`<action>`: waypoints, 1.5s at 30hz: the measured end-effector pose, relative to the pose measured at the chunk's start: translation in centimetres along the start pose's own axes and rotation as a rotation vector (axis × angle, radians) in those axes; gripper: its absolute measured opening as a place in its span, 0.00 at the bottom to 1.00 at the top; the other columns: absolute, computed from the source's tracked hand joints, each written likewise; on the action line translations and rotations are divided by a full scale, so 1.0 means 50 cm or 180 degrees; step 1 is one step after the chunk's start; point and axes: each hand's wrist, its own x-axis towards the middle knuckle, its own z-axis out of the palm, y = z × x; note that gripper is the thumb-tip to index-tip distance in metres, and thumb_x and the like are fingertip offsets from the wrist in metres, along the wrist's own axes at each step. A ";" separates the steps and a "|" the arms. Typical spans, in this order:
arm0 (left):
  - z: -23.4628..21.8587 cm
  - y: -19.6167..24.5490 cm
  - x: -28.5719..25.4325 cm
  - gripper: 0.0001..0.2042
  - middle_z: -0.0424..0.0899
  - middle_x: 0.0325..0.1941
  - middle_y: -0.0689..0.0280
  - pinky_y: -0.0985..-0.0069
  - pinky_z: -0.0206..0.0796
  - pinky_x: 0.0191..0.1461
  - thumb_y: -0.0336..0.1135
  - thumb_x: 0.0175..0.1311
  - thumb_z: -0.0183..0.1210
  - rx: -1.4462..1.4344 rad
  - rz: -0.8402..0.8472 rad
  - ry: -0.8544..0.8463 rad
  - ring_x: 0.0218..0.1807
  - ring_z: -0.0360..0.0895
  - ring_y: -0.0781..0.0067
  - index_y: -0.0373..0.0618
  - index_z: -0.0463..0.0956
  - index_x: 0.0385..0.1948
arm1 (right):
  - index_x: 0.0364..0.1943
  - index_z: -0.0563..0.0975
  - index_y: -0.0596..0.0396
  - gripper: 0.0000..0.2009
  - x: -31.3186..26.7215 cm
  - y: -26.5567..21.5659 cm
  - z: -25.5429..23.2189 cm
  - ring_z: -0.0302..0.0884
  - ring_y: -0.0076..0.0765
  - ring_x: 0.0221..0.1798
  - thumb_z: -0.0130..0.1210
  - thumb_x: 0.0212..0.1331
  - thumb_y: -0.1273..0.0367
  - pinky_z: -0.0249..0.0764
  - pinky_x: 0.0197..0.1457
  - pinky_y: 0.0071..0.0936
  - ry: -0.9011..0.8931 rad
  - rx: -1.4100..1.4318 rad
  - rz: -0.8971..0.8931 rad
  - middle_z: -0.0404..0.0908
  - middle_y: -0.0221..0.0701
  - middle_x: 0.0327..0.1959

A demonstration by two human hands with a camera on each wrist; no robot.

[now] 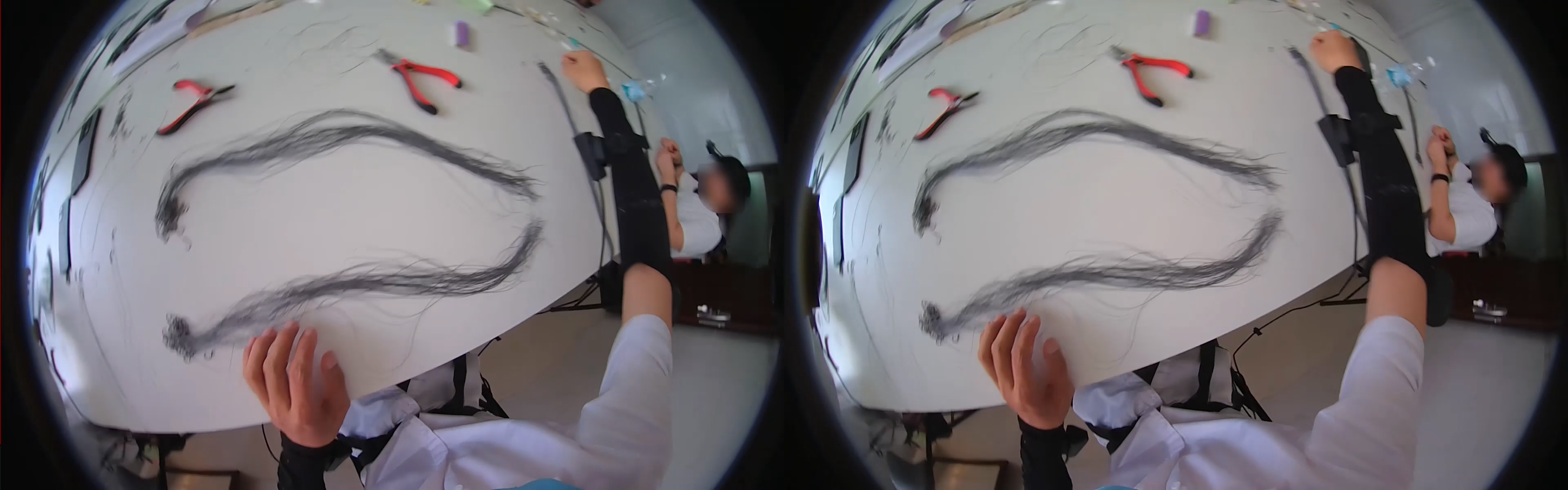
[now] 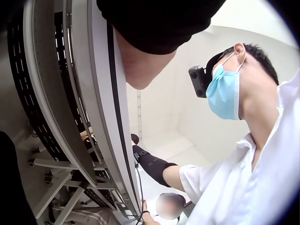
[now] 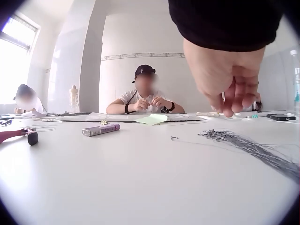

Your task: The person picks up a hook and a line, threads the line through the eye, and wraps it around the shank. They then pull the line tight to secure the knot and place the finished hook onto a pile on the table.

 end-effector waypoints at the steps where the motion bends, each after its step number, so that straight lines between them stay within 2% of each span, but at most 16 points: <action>1: -0.007 0.002 0.002 0.13 0.83 0.54 0.55 0.53 0.65 0.66 0.26 0.61 0.59 0.0047 -0.0064 -0.0006 0.61 0.73 0.45 0.40 0.81 0.47 | 0.37 0.84 0.51 0.14 -0.010 -0.013 -0.016 0.83 0.59 0.42 0.53 0.60 0.59 0.77 0.50 0.46 0.0209 -0.0014 -0.0359 0.85 0.46 0.39; 2: -0.008 -0.004 0.005 0.15 0.83 0.53 0.55 0.51 0.68 0.63 0.26 0.55 0.63 0.0011 0.0014 0.0040 0.56 0.76 0.48 0.40 0.82 0.46 | 0.33 0.81 0.54 0.14 -0.029 -0.034 -0.051 0.78 0.43 0.25 0.53 0.62 0.58 0.73 0.31 0.38 -0.0353 0.0463 -0.0192 0.83 0.38 0.26; 3: -0.011 -0.011 0.008 0.16 0.83 0.52 0.55 0.51 0.68 0.62 0.25 0.53 0.64 -0.0054 0.0067 0.0069 0.55 0.77 0.50 0.39 0.82 0.46 | 0.31 0.78 0.51 0.15 -0.011 -0.015 -0.048 0.64 0.22 0.19 0.52 0.67 0.56 0.60 0.20 0.26 -0.0991 0.1412 0.0013 0.72 0.24 0.18; 4: -0.009 -0.020 0.008 0.17 0.82 0.52 0.56 0.52 0.69 0.61 0.25 0.52 0.65 -0.0137 0.0107 0.0167 0.54 0.77 0.51 0.39 0.82 0.46 | 0.30 0.77 0.47 0.16 -0.008 -0.040 -0.061 0.60 0.11 0.19 0.51 0.71 0.54 0.52 0.18 0.18 -0.1173 0.1336 -0.0112 0.66 0.16 0.18; 6: -0.005 -0.026 0.006 0.18 0.84 0.48 0.57 0.55 0.70 0.57 0.21 0.47 0.66 -0.0345 0.0116 0.0401 0.50 0.79 0.53 0.40 0.83 0.44 | 0.42 0.81 0.49 0.17 -0.074 -0.153 -0.104 0.62 0.13 0.22 0.53 0.71 0.51 0.55 0.21 0.17 -0.0797 0.1061 -0.0332 0.71 0.17 0.25; 8: 0.018 -0.036 -0.013 0.18 0.85 0.42 0.61 0.60 0.70 0.50 0.19 0.43 0.65 -0.0559 0.0355 0.0939 0.45 0.78 0.60 0.41 0.83 0.41 | 0.48 0.81 0.52 0.18 -0.187 -0.314 -0.186 0.64 0.14 0.26 0.53 0.72 0.53 0.59 0.26 0.16 -0.0836 0.0927 -0.0583 0.73 0.19 0.28; 12: -0.006 -0.042 -0.040 0.18 0.83 0.39 0.65 0.65 0.66 0.48 0.19 0.40 0.64 -0.0858 0.0248 0.1195 0.42 0.77 0.62 0.43 0.82 0.38 | 0.42 0.80 0.60 0.10 -0.398 -0.619 -0.262 0.70 0.18 0.32 0.56 0.70 0.66 0.67 0.36 0.20 -0.0598 0.2029 -0.2110 0.76 0.23 0.30; 14: -0.025 -0.047 -0.059 0.18 0.82 0.39 0.66 0.67 0.66 0.47 0.17 0.40 0.64 -0.0849 0.0074 0.1277 0.41 0.76 0.62 0.43 0.82 0.37 | 0.38 0.79 0.60 0.07 -0.512 -0.754 -0.315 0.73 0.24 0.34 0.58 0.67 0.70 0.70 0.39 0.23 -0.1122 0.2420 -0.2127 0.77 0.28 0.30; 16: -0.045 -0.058 -0.084 0.17 0.84 0.37 0.65 0.70 0.67 0.45 0.15 0.40 0.63 -0.0750 -0.0140 0.1360 0.39 0.75 0.63 0.43 0.84 0.35 | 0.37 0.78 0.59 0.04 -0.571 -0.839 -0.302 0.77 0.33 0.36 0.58 0.64 0.72 0.73 0.41 0.28 -0.1126 0.2807 -0.2889 0.78 0.34 0.31; 18: -0.062 -0.072 -0.104 0.15 0.84 0.37 0.64 0.70 0.68 0.45 0.14 0.44 0.62 -0.0568 -0.0404 0.1498 0.39 0.75 0.62 0.42 0.84 0.34 | 0.37 0.77 0.58 0.04 -0.608 -0.903 -0.261 0.79 0.43 0.41 0.57 0.63 0.73 0.76 0.43 0.34 -0.0739 0.2544 -0.3584 0.78 0.39 0.34; 19: -0.074 -0.083 -0.113 0.14 0.84 0.37 0.64 0.70 0.69 0.45 0.14 0.46 0.62 -0.0462 -0.0527 0.1524 0.39 0.75 0.62 0.42 0.84 0.35 | 0.37 0.77 0.58 0.04 -0.628 -0.927 -0.249 0.79 0.43 0.40 0.58 0.62 0.73 0.76 0.42 0.35 -0.0659 0.2547 -0.3648 0.78 0.38 0.34; 27: -0.129 -0.169 -0.127 0.10 0.81 0.39 0.66 0.68 0.64 0.51 0.21 0.55 0.61 0.0041 -0.1102 0.1846 0.45 0.73 0.60 0.46 0.82 0.38 | 0.39 0.78 0.58 0.05 -0.667 -1.004 -0.233 0.79 0.43 0.40 0.59 0.62 0.73 0.75 0.45 0.37 -0.0332 0.2397 -0.3621 0.78 0.36 0.37; 30: -0.132 -0.195 -0.100 0.10 0.81 0.40 0.67 0.67 0.62 0.54 0.23 0.56 0.61 0.0172 -0.1119 0.1793 0.47 0.73 0.61 0.47 0.82 0.38 | 0.40 0.78 0.58 0.05 -0.644 -1.028 -0.241 0.79 0.43 0.47 0.57 0.64 0.72 0.79 0.47 0.36 -0.0210 0.2250 -0.3765 0.78 0.37 0.38; 39: -0.116 -0.214 -0.088 0.09 0.82 0.40 0.68 0.67 0.60 0.54 0.24 0.56 0.61 0.0114 -0.1212 0.1883 0.48 0.73 0.62 0.48 0.83 0.37 | 0.42 0.79 0.59 0.08 -0.640 -1.075 -0.225 0.79 0.42 0.50 0.56 0.59 0.78 0.81 0.50 0.33 -0.0023 0.1823 -0.4182 0.79 0.38 0.40; 42: -0.119 -0.217 -0.096 0.09 0.82 0.40 0.68 0.67 0.61 0.54 0.24 0.56 0.61 0.0111 -0.1243 0.1909 0.48 0.73 0.62 0.48 0.83 0.37 | 0.42 0.79 0.58 0.05 -0.636 -1.080 -0.222 0.76 0.42 0.48 0.55 0.65 0.73 0.78 0.49 0.36 -0.0051 0.1777 -0.4281 0.76 0.35 0.39; 45: -0.123 -0.214 -0.098 0.09 0.82 0.40 0.66 0.66 0.63 0.54 0.23 0.57 0.61 0.0057 -0.1291 0.1898 0.48 0.73 0.60 0.47 0.83 0.37 | 0.42 0.78 0.60 0.06 -0.631 -1.083 -0.222 0.77 0.42 0.44 0.56 0.64 0.74 0.78 0.46 0.34 0.0120 0.1819 -0.4408 0.77 0.36 0.37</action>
